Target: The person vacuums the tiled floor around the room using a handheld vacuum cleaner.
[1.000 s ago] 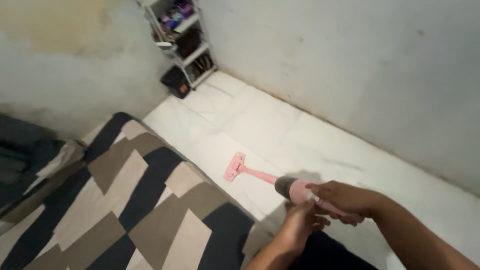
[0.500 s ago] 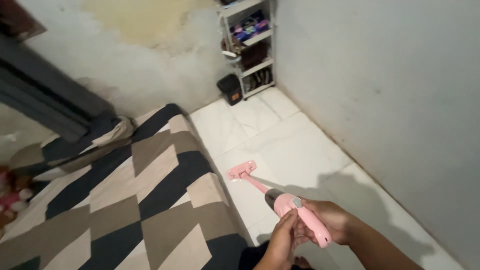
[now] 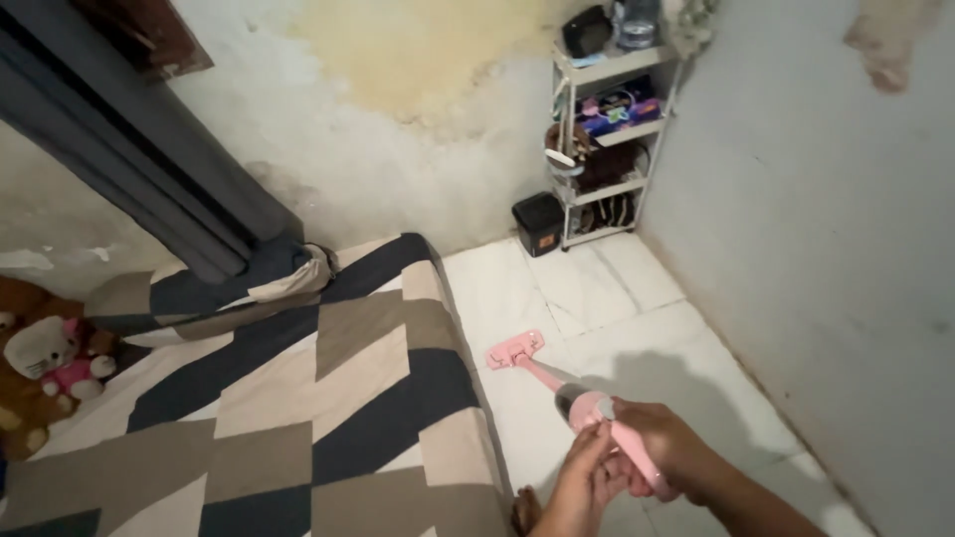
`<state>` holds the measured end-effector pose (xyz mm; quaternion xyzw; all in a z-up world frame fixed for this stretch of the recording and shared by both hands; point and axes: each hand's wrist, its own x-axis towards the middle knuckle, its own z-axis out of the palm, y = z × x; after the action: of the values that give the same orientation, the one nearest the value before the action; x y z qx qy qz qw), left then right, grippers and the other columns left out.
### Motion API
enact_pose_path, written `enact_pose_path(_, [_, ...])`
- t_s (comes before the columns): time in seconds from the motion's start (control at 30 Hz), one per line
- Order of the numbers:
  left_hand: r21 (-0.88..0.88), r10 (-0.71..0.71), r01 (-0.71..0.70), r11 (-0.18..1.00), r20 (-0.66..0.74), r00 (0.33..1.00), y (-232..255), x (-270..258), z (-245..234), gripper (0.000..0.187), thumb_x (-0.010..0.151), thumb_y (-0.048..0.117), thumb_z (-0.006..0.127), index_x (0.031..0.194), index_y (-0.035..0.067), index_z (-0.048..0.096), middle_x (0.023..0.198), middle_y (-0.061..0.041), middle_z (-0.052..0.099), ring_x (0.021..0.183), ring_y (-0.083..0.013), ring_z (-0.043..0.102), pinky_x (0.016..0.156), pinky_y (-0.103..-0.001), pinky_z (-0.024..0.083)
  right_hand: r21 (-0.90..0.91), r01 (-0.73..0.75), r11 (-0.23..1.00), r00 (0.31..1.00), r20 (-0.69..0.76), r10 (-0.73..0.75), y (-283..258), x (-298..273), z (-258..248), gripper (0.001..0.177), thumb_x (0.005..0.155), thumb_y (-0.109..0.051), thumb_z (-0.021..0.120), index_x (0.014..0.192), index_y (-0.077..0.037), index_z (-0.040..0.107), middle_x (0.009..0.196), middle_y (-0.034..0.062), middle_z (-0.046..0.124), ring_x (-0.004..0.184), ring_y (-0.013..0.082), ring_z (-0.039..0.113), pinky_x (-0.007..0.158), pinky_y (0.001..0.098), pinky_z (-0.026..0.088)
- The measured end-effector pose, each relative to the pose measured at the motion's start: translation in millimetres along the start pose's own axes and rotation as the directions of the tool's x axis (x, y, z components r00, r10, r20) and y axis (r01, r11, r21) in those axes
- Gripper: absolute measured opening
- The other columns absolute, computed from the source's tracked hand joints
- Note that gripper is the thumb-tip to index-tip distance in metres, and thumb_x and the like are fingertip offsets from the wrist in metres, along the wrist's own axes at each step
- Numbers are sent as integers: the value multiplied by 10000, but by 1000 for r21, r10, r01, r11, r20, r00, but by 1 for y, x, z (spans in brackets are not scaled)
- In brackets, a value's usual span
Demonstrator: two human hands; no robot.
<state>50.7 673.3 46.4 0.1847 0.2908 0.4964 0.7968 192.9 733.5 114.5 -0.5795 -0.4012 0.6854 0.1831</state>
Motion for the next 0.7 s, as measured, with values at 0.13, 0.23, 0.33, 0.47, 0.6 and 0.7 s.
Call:
enact_pose_path(0.13, [-33, -13, 15, 999, 51, 999, 50, 33, -15, 406, 1028, 400, 488, 1345, 146, 502, 1099, -55, 664, 945, -174, 657, 860, -337, 528, -118, -123, 985, 991, -58, 117, -69, 24, 24, 542, 1014, -409, 389, 991, 46, 681, 618, 118, 601, 424, 195, 528, 384, 342, 413])
enact_pose_path(0.23, [-15, 40, -38, 999, 119, 992, 96, 42, -12, 374, 1069, 401, 467, 1299, 108, 498, 1046, -68, 649, 913, -190, 648, 866, -346, 521, -81, -51, 995, 998, -29, 48, -90, 60, 23, 567, 978, -431, 427, 955, 54, 720, 584, 155, 617, 393, 230, 546, 365, 362, 425])
enact_pose_path(0.33, [18, 130, -136, 991, 186, 974, 127, 70, -16, 383, 1126, 402, 446, 1214, 34, 508, 974, -97, 632, 876, -202, 641, 860, -345, 516, -32, -47, 998, 998, -49, 45, -107, 99, 20, 586, 986, -443, 443, 913, 80, 697, 591, 156, 611, 387, 237, 531, 346, 357, 386])
enact_pose_path(0.47, [77, 111, -118, 990, 90, 990, 155, 105, -18, 327, 1104, 371, 452, 1201, 66, 517, 957, -85, 633, 845, -188, 629, 839, -332, 502, -100, -100, 990, 992, -92, 91, -164, 116, 40, 524, 981, -433, 506, 925, 43, 720, 596, 144, 601, 396, 227, 531, 345, 344, 337])
enact_pose_path(0.6, [76, 124, -123, 989, -9, 992, 169, 149, -32, 314, 1073, 355, 462, 1210, 80, 525, 976, -67, 646, 845, -174, 638, 825, -320, 509, -124, -90, 988, 995, -51, 84, -171, 176, 22, 572, 1012, -446, 415, 952, 47, 699, 587, 142, 582, 380, 209, 498, 335, 339, 324])
enact_pose_path(0.7, [82, 127, -128, 988, 9, 992, 191, 193, -46, 338, 1066, 379, 460, 1210, 81, 530, 973, -65, 652, 830, -171, 643, 797, -310, 514, -102, -24, 994, 999, 20, 26, -199, 210, 15, 538, 1005, -410, 424, 1033, 37, 722, 606, 151, 628, 377, 212, 522, 330, 340, 366])
